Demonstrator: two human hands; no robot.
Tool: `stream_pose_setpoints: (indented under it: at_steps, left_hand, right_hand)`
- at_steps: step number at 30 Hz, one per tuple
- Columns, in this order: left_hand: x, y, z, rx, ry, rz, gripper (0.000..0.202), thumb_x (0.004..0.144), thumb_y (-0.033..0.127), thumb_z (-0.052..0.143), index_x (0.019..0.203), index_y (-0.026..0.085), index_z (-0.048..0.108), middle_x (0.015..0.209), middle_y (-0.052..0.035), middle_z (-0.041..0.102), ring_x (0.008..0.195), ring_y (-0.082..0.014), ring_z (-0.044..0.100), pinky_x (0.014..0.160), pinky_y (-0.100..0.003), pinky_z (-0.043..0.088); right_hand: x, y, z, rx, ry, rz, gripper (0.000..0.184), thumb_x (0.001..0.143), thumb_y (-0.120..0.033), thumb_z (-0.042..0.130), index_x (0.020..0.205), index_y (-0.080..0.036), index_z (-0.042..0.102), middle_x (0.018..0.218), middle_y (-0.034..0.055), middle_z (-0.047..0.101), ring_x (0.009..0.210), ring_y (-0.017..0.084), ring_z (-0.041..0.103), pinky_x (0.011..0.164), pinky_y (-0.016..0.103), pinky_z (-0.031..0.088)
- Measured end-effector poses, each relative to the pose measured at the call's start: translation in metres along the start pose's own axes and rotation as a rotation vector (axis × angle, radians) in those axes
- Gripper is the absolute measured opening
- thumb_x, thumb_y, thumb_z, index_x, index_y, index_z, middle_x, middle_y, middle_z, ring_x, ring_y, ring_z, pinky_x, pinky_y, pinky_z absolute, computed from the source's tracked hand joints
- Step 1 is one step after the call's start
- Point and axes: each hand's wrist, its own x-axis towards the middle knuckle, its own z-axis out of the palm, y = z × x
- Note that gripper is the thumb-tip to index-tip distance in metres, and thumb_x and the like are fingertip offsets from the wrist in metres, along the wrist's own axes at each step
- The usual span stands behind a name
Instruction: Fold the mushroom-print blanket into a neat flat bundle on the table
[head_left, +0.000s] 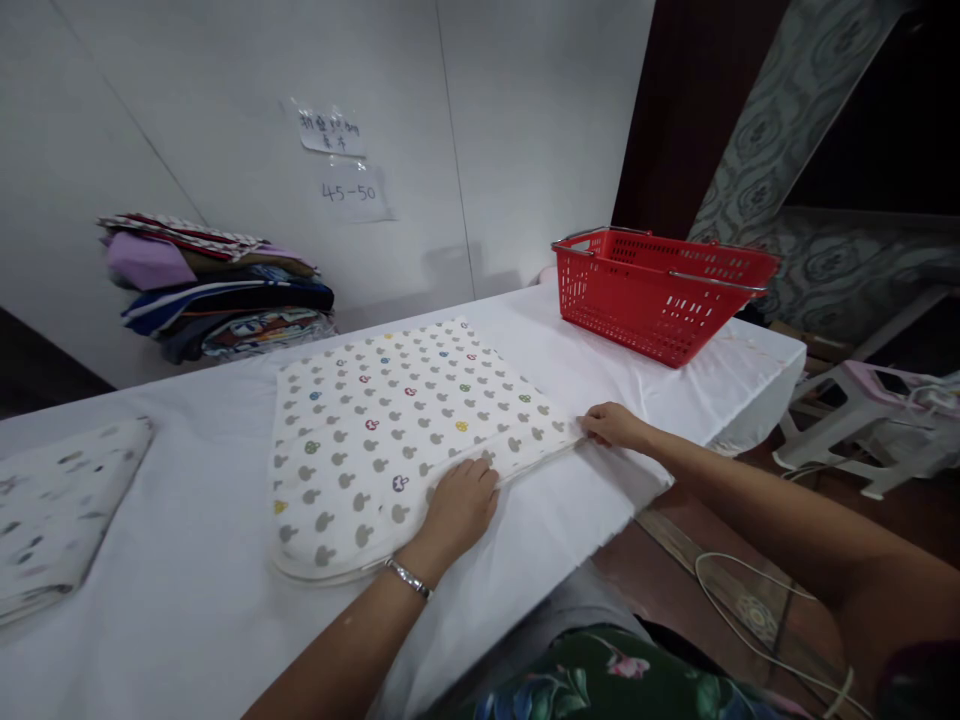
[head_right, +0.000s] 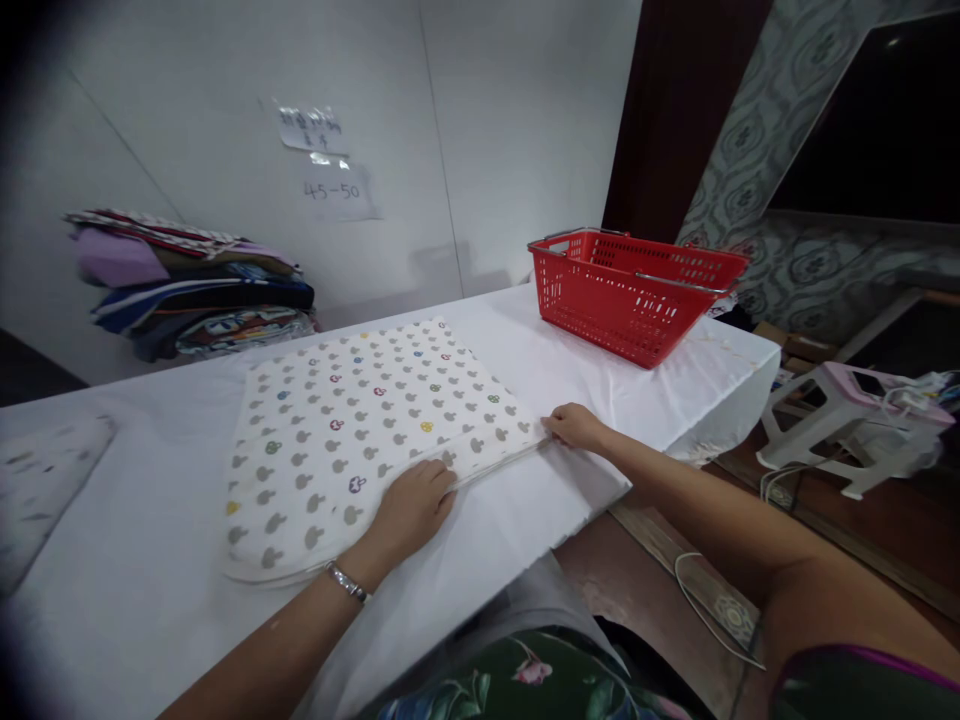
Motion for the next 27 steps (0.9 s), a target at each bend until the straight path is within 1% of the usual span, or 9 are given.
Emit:
stream_pose_setpoints:
  at_steps: [3, 8, 11, 14, 16, 19, 22, 24, 27]
  left_hand:
    - [-0.001, 0.000, -0.002, 0.002, -0.006, 0.009, 0.012, 0.082, 0.013, 0.044, 0.085, 0.019, 0.054, 0.097, -0.0068, 0.056, 0.090, -0.0206, 0.051, 0.077, -0.035, 0.041]
    - [-0.001, 0.001, -0.004, 0.005, -0.044, -0.005, 0.020, 0.076, 0.007, 0.045, 0.090, 0.018, 0.055, 0.098, -0.0069, 0.056, 0.092, -0.0211, 0.051, 0.079, -0.035, 0.042]
    - [-0.001, 0.003, -0.004, 0.004, -0.046, -0.017, 0.023, 0.075, 0.006, 0.045, 0.091, 0.018, 0.055, 0.102, -0.0077, 0.057, 0.094, -0.0214, 0.050, 0.081, -0.036, 0.042]
    - [-0.002, 0.004, -0.004, 0.008, -0.051, -0.024, 0.022, 0.076, 0.006, 0.044, 0.091, 0.018, 0.055, 0.103, -0.0084, 0.057, 0.095, -0.0216, 0.050, 0.081, -0.037, 0.041]
    - [-0.003, 0.005, -0.005, 0.012, -0.053, -0.031, 0.021, 0.076, 0.007, 0.044, 0.090, 0.018, 0.055, 0.103, -0.0085, 0.057, 0.095, -0.0218, 0.050, 0.080, -0.037, 0.041]
    - [-0.001, 0.007, -0.004, 0.012, -0.043, -0.066, 0.023, 0.073, 0.005, 0.044, 0.089, 0.018, 0.055, 0.099, -0.0077, 0.057, 0.094, -0.0220, 0.050, 0.079, -0.037, 0.041]
    - [0.002, 0.010, 0.000, -0.004, -0.026, -0.093, 0.029, 0.068, 0.002, 0.045, 0.091, 0.018, 0.054, 0.094, -0.0063, 0.057, 0.091, -0.0215, 0.050, 0.078, -0.036, 0.041]
    - [0.003, 0.013, 0.002, -0.009, -0.028, -0.081, 0.030, 0.067, 0.002, 0.045, 0.092, 0.017, 0.054, 0.094, -0.0062, 0.057, 0.090, -0.0214, 0.050, 0.077, -0.036, 0.041]
    - [0.002, 0.016, 0.005, 0.003, -0.034, -0.062, 0.027, 0.069, 0.003, 0.045, 0.091, 0.017, 0.054, 0.098, -0.0072, 0.056, 0.091, -0.0216, 0.049, 0.077, -0.036, 0.041]
  right_hand:
    - [0.003, -0.007, 0.000, -0.009, -0.091, 0.061, 0.033, 0.081, -0.037, 0.053, 0.056, -0.017, 0.052, 0.054, 0.0027, 0.057, 0.044, 0.011, 0.051, 0.044, 0.023, 0.041]
    - [0.003, -0.021, 0.003, -0.047, -0.194, 0.120, 0.032, 0.073, -0.031, 0.062, 0.048, -0.018, 0.046, 0.042, -0.0008, 0.048, 0.038, 0.010, 0.043, 0.041, 0.023, 0.037]
    - [0.001, -0.024, 0.004, -0.058, -0.212, 0.122, 0.034, 0.071, -0.028, 0.063, 0.046, -0.018, 0.044, 0.038, -0.0019, 0.044, 0.036, 0.009, 0.040, 0.040, 0.023, 0.034]
    - [0.000, -0.024, 0.003, -0.035, -0.215, 0.114, 0.029, 0.072, -0.028, 0.062, 0.051, -0.018, 0.044, 0.042, -0.0027, 0.047, 0.038, 0.008, 0.041, 0.040, 0.022, 0.033]
    - [-0.001, -0.023, 0.002, 0.038, -0.223, 0.127, 0.025, 0.072, -0.028, 0.061, 0.055, -0.018, 0.045, 0.047, -0.0016, 0.051, 0.042, 0.009, 0.046, 0.041, 0.021, 0.035]
    - [0.001, -0.019, 0.001, 0.303, -0.274, 0.177, 0.020, 0.069, -0.029, 0.063, 0.063, -0.018, 0.048, 0.055, 0.0014, 0.058, 0.050, 0.011, 0.054, 0.045, 0.021, 0.041]
    - [0.004, -0.011, 0.000, 0.483, -0.271, 0.181, 0.022, 0.066, -0.031, 0.065, 0.067, -0.019, 0.046, 0.055, -0.0004, 0.056, 0.049, 0.011, 0.052, 0.045, 0.021, 0.041]
    - [0.005, -0.005, 0.002, 0.418, -0.206, 0.148, 0.024, 0.066, -0.031, 0.065, 0.068, -0.020, 0.044, 0.051, -0.0035, 0.051, 0.045, 0.010, 0.049, 0.043, 0.021, 0.039]
    - [0.004, 0.001, 0.005, 0.084, -0.125, 0.059, 0.019, 0.067, -0.026, 0.062, 0.072, -0.020, 0.045, 0.049, -0.0046, 0.048, 0.044, 0.010, 0.047, 0.043, 0.022, 0.035]
